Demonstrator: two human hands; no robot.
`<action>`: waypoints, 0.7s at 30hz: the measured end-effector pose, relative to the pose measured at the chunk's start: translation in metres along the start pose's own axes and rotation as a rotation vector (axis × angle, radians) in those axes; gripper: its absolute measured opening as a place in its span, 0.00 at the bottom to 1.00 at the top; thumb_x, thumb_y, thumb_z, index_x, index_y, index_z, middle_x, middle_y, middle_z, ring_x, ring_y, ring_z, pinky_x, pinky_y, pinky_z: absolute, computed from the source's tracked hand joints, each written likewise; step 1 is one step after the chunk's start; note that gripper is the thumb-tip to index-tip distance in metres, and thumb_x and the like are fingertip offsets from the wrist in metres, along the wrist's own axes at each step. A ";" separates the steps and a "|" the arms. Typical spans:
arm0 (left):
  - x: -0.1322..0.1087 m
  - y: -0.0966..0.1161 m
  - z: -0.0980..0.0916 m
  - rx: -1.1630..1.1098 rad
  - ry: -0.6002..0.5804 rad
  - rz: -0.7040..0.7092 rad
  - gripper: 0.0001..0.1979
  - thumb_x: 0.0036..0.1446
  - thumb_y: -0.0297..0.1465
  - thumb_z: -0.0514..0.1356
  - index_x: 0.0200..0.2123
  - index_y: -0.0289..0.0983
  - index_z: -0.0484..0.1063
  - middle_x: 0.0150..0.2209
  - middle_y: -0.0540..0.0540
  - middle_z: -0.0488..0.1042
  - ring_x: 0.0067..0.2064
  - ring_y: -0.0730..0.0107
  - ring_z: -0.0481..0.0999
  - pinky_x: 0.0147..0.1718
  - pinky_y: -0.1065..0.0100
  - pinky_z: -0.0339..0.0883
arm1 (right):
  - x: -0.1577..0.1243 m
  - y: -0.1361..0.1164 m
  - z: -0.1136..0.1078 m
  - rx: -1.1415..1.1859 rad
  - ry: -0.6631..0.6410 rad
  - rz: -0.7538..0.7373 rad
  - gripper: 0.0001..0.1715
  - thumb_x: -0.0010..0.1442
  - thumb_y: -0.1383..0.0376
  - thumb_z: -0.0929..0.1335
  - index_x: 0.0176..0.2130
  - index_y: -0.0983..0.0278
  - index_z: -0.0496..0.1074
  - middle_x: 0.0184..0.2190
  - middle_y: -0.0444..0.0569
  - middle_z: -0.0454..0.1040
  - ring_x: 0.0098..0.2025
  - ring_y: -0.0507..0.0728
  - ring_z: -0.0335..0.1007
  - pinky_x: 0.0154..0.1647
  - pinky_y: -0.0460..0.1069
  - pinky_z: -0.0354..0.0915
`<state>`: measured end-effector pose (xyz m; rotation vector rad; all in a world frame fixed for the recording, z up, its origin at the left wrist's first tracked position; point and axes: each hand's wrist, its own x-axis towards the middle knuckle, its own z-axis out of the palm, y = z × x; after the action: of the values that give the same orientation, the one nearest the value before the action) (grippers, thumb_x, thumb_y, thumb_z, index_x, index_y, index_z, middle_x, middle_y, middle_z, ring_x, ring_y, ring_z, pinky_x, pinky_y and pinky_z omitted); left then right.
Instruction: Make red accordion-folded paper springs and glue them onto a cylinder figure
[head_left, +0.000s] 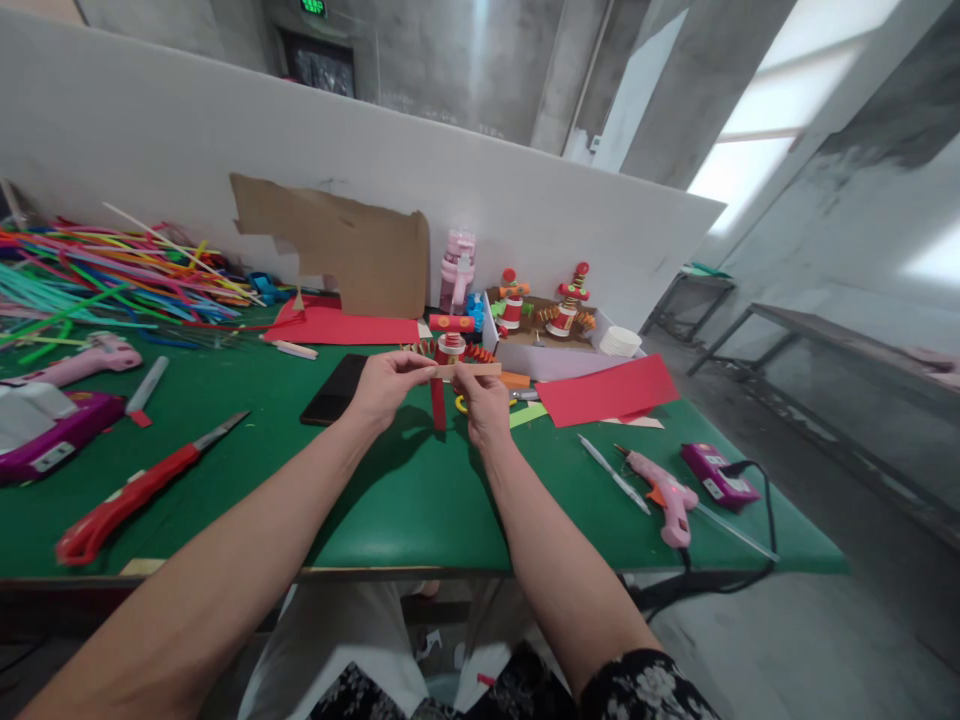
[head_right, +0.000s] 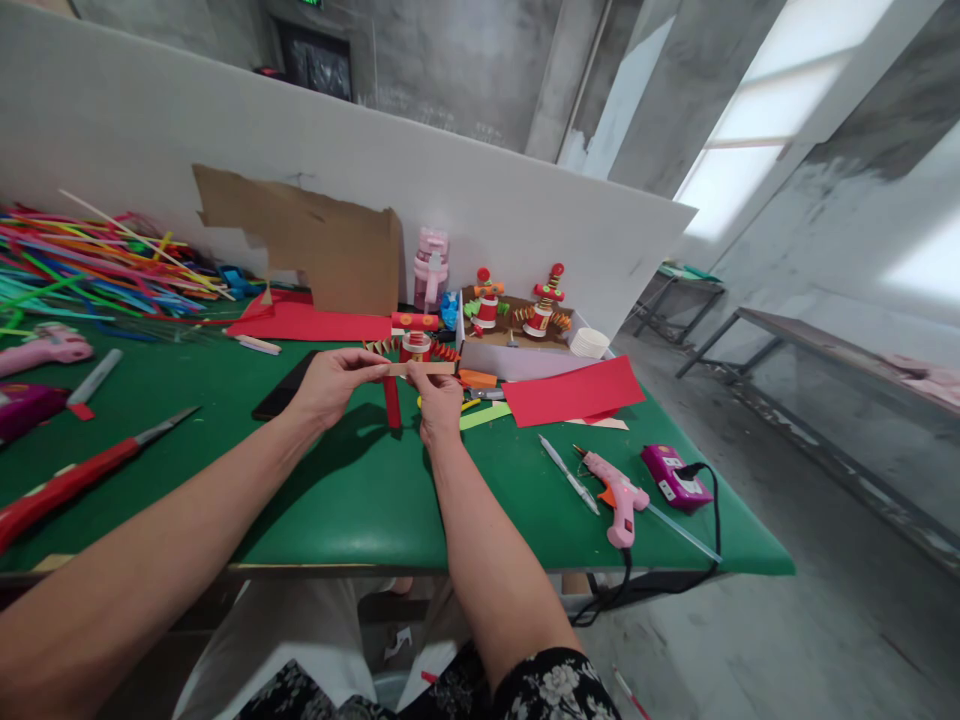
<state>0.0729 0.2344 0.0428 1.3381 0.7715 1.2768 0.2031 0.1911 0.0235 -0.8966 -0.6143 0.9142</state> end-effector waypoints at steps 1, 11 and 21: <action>0.000 0.000 -0.001 -0.002 0.006 0.004 0.13 0.32 0.36 0.73 0.24 0.36 0.79 0.24 0.47 0.78 0.28 0.69 0.73 0.34 0.65 0.67 | 0.001 -0.001 -0.001 0.006 0.014 -0.003 0.16 0.38 0.60 0.79 0.25 0.65 0.76 0.22 0.42 0.76 0.25 0.49 0.69 0.33 0.46 0.67; 0.005 0.000 -0.005 0.001 0.038 0.038 0.13 0.32 0.36 0.73 0.23 0.37 0.79 0.24 0.48 0.77 0.28 0.69 0.72 0.33 0.66 0.67 | 0.007 -0.005 -0.004 0.046 0.012 0.041 0.11 0.48 0.62 0.76 0.24 0.65 0.74 0.19 0.41 0.75 0.23 0.49 0.70 0.31 0.45 0.68; 0.006 -0.002 -0.006 0.018 0.025 0.044 0.13 0.33 0.37 0.72 0.23 0.37 0.79 0.24 0.47 0.77 0.29 0.68 0.73 0.34 0.65 0.68 | 0.010 -0.010 -0.008 0.196 0.098 0.007 0.04 0.50 0.68 0.75 0.26 0.64 0.76 0.20 0.39 0.75 0.23 0.47 0.70 0.32 0.43 0.70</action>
<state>0.0691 0.2421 0.0419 1.3624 0.7759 1.3266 0.2181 0.1933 0.0288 -0.7626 -0.4300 0.9145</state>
